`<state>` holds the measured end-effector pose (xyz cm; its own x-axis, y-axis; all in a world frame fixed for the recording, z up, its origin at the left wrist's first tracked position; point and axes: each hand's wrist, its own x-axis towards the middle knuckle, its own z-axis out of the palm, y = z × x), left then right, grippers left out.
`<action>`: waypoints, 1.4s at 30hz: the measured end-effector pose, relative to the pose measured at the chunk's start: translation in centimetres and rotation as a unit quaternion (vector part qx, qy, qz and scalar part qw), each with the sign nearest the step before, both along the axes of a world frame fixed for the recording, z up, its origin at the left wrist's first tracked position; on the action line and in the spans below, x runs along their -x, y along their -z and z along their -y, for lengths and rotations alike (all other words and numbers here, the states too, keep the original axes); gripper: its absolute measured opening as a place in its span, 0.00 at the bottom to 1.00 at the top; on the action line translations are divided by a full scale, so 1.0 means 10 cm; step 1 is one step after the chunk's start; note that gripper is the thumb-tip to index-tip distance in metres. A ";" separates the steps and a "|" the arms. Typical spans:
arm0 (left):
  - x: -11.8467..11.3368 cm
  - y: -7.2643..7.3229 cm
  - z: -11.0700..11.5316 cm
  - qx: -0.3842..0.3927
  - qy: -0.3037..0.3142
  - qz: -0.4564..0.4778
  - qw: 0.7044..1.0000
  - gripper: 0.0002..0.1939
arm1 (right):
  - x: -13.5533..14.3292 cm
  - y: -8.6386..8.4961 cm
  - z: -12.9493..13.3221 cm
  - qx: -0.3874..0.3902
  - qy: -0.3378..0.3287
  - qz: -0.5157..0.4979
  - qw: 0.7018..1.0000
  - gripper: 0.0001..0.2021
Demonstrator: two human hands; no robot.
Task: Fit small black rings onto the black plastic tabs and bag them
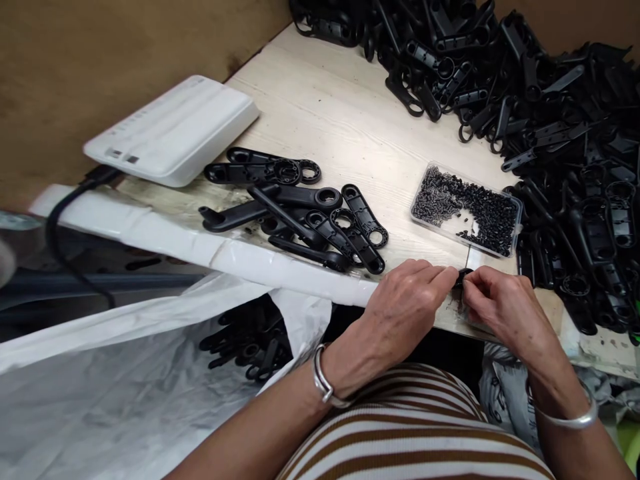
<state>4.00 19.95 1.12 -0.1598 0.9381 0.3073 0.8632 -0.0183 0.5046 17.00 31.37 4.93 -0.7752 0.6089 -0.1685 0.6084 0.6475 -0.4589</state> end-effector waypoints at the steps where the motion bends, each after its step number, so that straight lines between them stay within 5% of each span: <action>1: 0.00 0.00 0.00 -0.001 0.000 -0.001 1.000 0.09 | 0.01 0.00 0.01 -0.024 -0.006 0.005 1.000 0.11; 7: 0.00 0.00 0.00 -0.029 0.000 -0.011 1.000 0.09 | 0.07 0.01 0.20 -0.185 -0.023 0.068 0.980 0.10; 10: 0.00 0.01 0.01 -0.024 -0.006 -0.018 1.000 0.08 | 0.09 -0.01 0.22 -0.187 -0.011 0.093 0.978 0.09; 12: 0.01 0.02 0.01 -0.016 -0.014 -0.023 1.000 0.08 | 0.09 -0.04 0.16 -0.122 0.002 0.090 0.989 0.09; 16: 0.00 0.03 0.01 -0.015 -0.015 -0.030 0.999 0.08 | 0.08 -0.11 -0.03 0.127 0.048 0.072 0.988 0.10; 19: 0.00 0.03 0.01 -0.022 -0.012 -0.025 0.999 0.08 | 0.09 -0.14 -0.10 0.193 0.058 0.076 0.976 0.10; 26: -0.01 0.02 0.01 -0.047 -0.015 -0.011 0.999 0.08 | 0.11 -0.08 0.03 -0.048 -0.030 0.106 0.993 0.12; 32: 0.00 0.02 0.02 -0.037 -0.001 -0.012 0.999 0.08 | 0.07 -0.09 -0.07 0.087 -0.012 0.095 0.992 0.11; 38: 0.01 0.05 0.02 -0.030 0.006 -0.015 0.999 0.08 | 0.11 -0.10 0.05 -0.109 -0.084 0.123 0.983 0.10; 40: 0.01 0.03 0.02 -0.019 0.012 -0.021 1.000 0.09 | 0.12 -0.11 0.07 -0.096 -0.074 0.123 0.985 0.10; 42: 0.02 0.01 0.02 -0.003 0.026 -0.037 0.999 0.11 | 0.12 -0.11 0.02 0.003 -0.037 0.110 0.993 0.10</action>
